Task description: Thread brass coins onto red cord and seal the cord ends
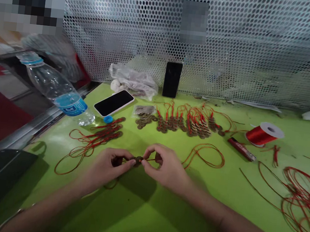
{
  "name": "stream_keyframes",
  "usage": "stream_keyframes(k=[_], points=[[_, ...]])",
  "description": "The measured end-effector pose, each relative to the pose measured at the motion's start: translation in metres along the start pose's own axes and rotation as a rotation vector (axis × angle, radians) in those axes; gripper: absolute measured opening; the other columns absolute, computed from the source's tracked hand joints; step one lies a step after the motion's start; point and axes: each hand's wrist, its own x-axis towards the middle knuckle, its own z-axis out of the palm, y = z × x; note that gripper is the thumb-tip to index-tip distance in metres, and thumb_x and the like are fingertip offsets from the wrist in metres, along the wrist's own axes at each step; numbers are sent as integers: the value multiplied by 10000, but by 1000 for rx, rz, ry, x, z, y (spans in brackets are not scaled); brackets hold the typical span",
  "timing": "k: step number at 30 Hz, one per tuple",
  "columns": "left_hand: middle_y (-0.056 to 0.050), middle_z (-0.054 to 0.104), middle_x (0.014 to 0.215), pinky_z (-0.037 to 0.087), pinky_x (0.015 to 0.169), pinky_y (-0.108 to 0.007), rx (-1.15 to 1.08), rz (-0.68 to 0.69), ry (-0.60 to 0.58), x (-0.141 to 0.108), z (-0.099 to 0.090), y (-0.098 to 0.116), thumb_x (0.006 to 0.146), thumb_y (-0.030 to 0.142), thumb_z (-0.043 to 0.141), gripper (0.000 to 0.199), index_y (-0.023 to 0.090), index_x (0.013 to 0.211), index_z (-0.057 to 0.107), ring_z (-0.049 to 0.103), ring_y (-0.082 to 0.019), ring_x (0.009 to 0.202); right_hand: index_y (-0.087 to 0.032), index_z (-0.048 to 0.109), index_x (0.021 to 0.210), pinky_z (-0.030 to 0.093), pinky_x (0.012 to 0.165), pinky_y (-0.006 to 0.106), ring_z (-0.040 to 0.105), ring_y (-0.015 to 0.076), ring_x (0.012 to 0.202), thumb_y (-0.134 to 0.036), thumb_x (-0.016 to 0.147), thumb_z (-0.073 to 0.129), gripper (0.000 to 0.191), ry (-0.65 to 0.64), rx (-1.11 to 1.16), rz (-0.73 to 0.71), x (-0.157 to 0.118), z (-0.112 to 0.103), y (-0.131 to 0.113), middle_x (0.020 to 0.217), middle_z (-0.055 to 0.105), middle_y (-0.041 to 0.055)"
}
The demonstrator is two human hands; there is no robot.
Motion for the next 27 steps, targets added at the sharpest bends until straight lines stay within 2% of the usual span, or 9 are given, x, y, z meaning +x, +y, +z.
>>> stream_keyframes(k=[4,10,18,22,27], points=[[8,534,545,242,417,-187,-1,-16,29,0,1,1,753,378,561,275,139,699,687,370,-80,480,-182,596,782,395,527,183,529,93,622,-156,741,583,50,53,-90,-99,-2,0,-1,729,624,1],[19,513,541,219,413,-187,-31,-8,-11,1,3,-2,764,389,558,284,140,705,681,342,-68,464,-198,648,813,426,570,184,584,98,666,-146,768,586,92,37,-120,-212,-4,0,-2,765,671,3],[17,539,566,221,409,-185,6,32,-23,1,1,-2,781,362,533,267,148,752,690,345,-69,467,-207,674,850,437,559,209,590,119,689,-179,802,569,119,57,-156,-222,-6,-3,-3,833,658,38],[9,575,589,284,443,-181,-11,59,-49,1,1,-2,794,354,528,268,147,742,689,404,-79,505,-217,679,874,422,537,210,589,126,703,-194,804,571,131,56,-159,-206,-6,-3,-3,881,654,43],[-3,622,625,345,488,-190,19,44,-91,1,0,-4,791,308,523,237,147,786,696,477,-94,535,-205,679,857,419,554,199,558,97,634,-158,796,577,127,26,-152,-207,-5,-4,-3,833,657,19]])
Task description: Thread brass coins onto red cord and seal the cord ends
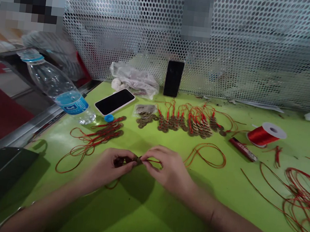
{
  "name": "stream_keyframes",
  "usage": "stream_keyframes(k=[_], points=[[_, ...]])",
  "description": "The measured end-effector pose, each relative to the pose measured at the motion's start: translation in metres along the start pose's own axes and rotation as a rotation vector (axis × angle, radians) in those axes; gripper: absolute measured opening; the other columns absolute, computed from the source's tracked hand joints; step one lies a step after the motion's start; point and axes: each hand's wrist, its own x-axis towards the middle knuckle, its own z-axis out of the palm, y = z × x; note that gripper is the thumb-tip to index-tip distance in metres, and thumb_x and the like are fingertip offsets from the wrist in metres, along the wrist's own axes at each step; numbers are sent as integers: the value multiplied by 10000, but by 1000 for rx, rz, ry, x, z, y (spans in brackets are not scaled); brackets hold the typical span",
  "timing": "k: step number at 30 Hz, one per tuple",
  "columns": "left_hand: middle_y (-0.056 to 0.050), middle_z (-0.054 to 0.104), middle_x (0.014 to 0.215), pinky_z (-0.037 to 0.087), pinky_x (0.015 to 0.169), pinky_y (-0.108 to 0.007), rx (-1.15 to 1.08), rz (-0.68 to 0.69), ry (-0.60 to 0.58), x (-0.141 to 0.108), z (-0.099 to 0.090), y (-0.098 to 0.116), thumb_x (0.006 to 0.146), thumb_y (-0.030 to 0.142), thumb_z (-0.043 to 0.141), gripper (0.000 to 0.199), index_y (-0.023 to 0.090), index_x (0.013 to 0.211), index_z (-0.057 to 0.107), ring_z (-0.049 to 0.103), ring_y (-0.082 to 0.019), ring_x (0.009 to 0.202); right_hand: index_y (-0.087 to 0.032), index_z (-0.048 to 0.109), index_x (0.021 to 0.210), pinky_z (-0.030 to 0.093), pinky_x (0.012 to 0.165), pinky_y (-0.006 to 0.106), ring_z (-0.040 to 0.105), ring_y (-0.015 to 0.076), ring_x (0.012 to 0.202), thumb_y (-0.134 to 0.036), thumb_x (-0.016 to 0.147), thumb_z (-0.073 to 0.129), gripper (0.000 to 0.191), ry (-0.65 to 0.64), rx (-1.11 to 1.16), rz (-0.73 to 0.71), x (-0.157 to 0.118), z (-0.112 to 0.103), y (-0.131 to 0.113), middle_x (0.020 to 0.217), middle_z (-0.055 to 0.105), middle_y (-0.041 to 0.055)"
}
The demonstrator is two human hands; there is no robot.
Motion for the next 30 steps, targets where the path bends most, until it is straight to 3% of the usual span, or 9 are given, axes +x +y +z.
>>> stream_keyframes(k=[5,11,15,23,30], points=[[-25,690,716,427,570,-215,8,-17,-48,0,-4,0,786,292,511,247,152,834,709,573,-130,614,-200,679,861,440,613,199,577,104,686,-132,795,569,146,-39,-14,-28,1,-1,1,832,654,21],[-14,701,760,411,544,-212,101,31,93,0,-2,0,740,220,549,277,178,990,662,549,-111,568,-206,686,853,451,630,215,601,125,725,-114,783,551,178,-57,11,-11,2,-2,2,845,669,35],[44,692,754,379,537,-200,212,124,97,-1,-1,0,729,181,558,344,229,1070,578,529,-90,535,-200,690,827,433,574,212,586,120,669,-127,767,567,155,-51,16,33,3,-4,2,816,672,32],[47,691,815,367,566,-211,448,133,119,-4,0,0,754,227,571,236,259,984,613,605,-130,655,-215,699,834,400,521,210,565,115,628,-132,746,570,177,-53,16,80,3,-6,2,814,678,23],[29,664,779,368,556,-208,482,174,134,-4,1,-3,783,244,532,261,273,1024,630,541,-109,576,-211,695,816,392,504,206,577,117,644,-144,745,572,158,-55,37,117,4,-9,-2,814,682,23]])
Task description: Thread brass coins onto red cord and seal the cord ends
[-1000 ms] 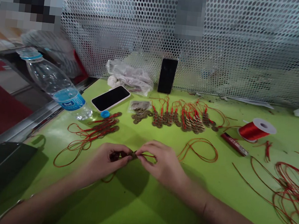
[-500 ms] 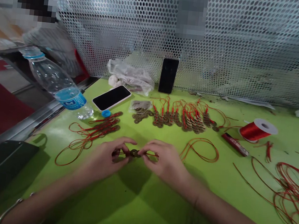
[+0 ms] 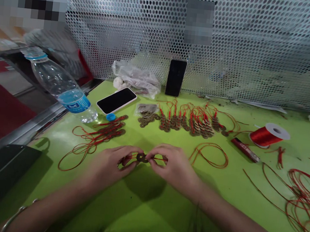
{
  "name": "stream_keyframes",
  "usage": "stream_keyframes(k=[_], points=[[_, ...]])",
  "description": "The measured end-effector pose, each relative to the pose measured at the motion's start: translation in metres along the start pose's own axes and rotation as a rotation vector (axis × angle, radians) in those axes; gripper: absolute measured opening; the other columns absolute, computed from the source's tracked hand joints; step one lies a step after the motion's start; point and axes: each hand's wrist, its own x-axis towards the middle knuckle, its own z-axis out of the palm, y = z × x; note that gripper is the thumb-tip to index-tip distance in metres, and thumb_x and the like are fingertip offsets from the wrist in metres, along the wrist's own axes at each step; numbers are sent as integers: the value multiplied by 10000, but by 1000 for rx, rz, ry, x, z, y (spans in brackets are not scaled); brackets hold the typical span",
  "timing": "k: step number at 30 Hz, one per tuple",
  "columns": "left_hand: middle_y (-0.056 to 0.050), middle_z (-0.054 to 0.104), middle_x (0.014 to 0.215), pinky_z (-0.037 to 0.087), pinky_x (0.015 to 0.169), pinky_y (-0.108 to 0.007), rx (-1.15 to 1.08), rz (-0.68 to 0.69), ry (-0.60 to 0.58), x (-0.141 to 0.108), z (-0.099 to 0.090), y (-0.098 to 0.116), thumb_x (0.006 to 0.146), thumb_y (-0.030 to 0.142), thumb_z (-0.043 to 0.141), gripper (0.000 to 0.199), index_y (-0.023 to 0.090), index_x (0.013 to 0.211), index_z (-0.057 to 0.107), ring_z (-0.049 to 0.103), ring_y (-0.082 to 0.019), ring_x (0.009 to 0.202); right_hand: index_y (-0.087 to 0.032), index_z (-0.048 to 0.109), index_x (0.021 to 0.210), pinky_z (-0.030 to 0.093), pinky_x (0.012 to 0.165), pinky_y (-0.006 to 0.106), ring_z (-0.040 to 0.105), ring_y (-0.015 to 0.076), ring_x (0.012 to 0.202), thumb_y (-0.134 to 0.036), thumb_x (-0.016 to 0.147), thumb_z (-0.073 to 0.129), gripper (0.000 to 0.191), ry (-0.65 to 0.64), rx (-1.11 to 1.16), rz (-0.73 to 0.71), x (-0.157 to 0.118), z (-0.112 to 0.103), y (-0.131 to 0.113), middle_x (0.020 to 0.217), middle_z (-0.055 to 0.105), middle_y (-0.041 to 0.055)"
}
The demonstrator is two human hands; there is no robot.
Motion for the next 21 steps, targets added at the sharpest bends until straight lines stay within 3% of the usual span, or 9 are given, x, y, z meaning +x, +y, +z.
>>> stream_keyframes(k=[9,13,21], points=[[35,633,687,337,526,-197,-18,-19,16,0,0,2,785,266,541,243,272,1008,638,501,-97,526,-206,678,808,338,457,210,501,94,545,-153,737,570,139,-1,-20,17,0,-1,-1,788,681,13],[47,611,672,325,519,-196,-31,-36,-5,0,-2,2,770,251,552,251,261,1009,628,485,-90,519,-209,656,945,294,436,203,402,71,479,-142,735,578,234,-2,-21,13,0,-2,-1,758,668,-8],[74,469,562,281,486,-196,-141,-30,23,2,-2,3,736,231,585,216,224,947,632,395,-76,473,-227,687,985,285,445,206,404,75,495,-152,765,564,263,-26,-46,-31,0,-3,-2,765,662,1]])
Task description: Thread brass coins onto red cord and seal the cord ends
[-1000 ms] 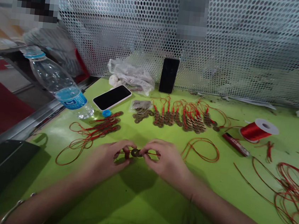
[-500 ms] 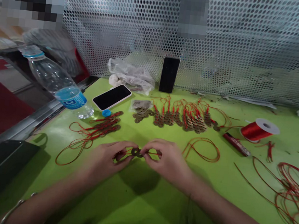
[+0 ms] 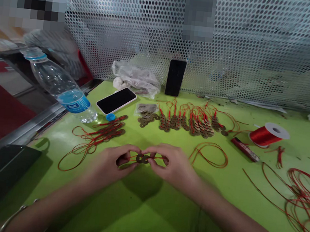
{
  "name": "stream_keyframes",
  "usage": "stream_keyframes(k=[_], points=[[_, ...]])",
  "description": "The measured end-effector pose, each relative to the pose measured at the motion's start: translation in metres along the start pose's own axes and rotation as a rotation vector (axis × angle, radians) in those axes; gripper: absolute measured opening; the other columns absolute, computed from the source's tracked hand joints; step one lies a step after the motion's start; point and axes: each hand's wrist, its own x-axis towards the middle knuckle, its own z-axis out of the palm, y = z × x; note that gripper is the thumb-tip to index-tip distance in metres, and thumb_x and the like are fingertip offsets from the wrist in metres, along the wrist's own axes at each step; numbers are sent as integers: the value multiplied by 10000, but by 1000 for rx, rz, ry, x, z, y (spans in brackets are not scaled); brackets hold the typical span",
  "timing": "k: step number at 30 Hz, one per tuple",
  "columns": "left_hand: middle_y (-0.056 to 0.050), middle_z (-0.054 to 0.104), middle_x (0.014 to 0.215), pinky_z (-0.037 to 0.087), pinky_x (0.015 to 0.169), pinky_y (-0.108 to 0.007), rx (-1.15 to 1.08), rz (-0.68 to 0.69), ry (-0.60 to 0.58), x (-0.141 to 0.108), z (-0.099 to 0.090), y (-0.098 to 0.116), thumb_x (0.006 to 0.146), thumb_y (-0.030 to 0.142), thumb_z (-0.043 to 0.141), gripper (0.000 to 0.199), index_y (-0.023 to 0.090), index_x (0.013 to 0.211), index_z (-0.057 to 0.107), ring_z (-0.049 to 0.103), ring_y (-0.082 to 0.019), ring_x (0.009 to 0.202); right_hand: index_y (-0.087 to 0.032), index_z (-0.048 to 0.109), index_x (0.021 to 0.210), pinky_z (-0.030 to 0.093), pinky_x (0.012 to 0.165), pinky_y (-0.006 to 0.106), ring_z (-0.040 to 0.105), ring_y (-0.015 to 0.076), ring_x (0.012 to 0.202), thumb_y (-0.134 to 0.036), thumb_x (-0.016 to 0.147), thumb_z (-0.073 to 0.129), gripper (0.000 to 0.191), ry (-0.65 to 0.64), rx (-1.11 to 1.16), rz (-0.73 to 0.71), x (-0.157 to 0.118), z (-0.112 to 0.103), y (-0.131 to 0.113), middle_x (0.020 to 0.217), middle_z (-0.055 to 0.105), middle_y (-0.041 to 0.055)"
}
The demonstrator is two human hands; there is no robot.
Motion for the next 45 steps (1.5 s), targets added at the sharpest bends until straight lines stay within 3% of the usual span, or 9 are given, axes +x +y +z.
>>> stream_keyframes(k=[7,11,14,17,20,26,33,41,45], points=[[90,413,535,282,475,-184,-98,3,20,1,1,-2,720,185,598,208,208,924,632,362,-64,462,-217,696,964,283,441,205,406,71,493,-155,756,573,249,-2,11,20,1,1,-1,796,672,8],[76,492,562,331,489,-189,-74,35,44,0,3,-4,725,158,595,214,216,928,630,441,-79,491,-202,690,928,277,438,198,386,65,487,-156,753,577,213,4,25,21,0,2,1,815,674,5],[10,634,793,440,640,-227,-44,175,148,1,3,-7,729,135,607,222,217,933,638,572,-125,709,-196,673,963,287,442,192,385,66,493,-162,753,576,233,17,47,36,-1,4,1,788,664,0],[-39,633,1033,435,855,-332,34,329,272,2,1,-9,756,159,617,192,226,932,657,572,-181,945,-196,653,1033,298,444,187,388,67,497,-170,761,569,286,20,72,48,-1,5,2,762,650,-2],[-41,645,1008,437,855,-350,58,370,312,2,0,-10,767,175,620,189,232,942,662,575,-184,925,-193,660,1040,287,434,188,375,66,487,-190,768,570,286,36,66,48,-2,5,1,736,633,3],[-6,690,860,477,735,-256,-156,278,222,0,2,-7,743,119,617,224,209,947,641,610,-138,789,-197,666,1045,277,424,193,363,63,475,-187,757,576,302,47,64,67,-2,7,1,766,643,15],[-4,678,774,490,653,-222,-376,95,99,0,6,-2,747,140,601,198,180,938,628,616,-118,683,-192,696,917,306,440,197,405,73,498,-200,759,580,196,76,99,80,-2,8,-1,744,650,17],[-12,679,717,477,613,-217,-444,9,149,-1,7,2,729,192,656,114,161,838,663,608,-120,649,-182,669,936,317,425,188,419,65,486,-211,772,578,190,56,129,69,-3,10,-4,748,647,13],[-27,685,739,484,633,-223,-501,-40,161,0,2,6,725,185,652,81,145,796,652,616,-127,669,-191,633,968,404,502,192,501,80,561,-200,789,570,190,102,122,9,-1,3,-3,838,656,21]])
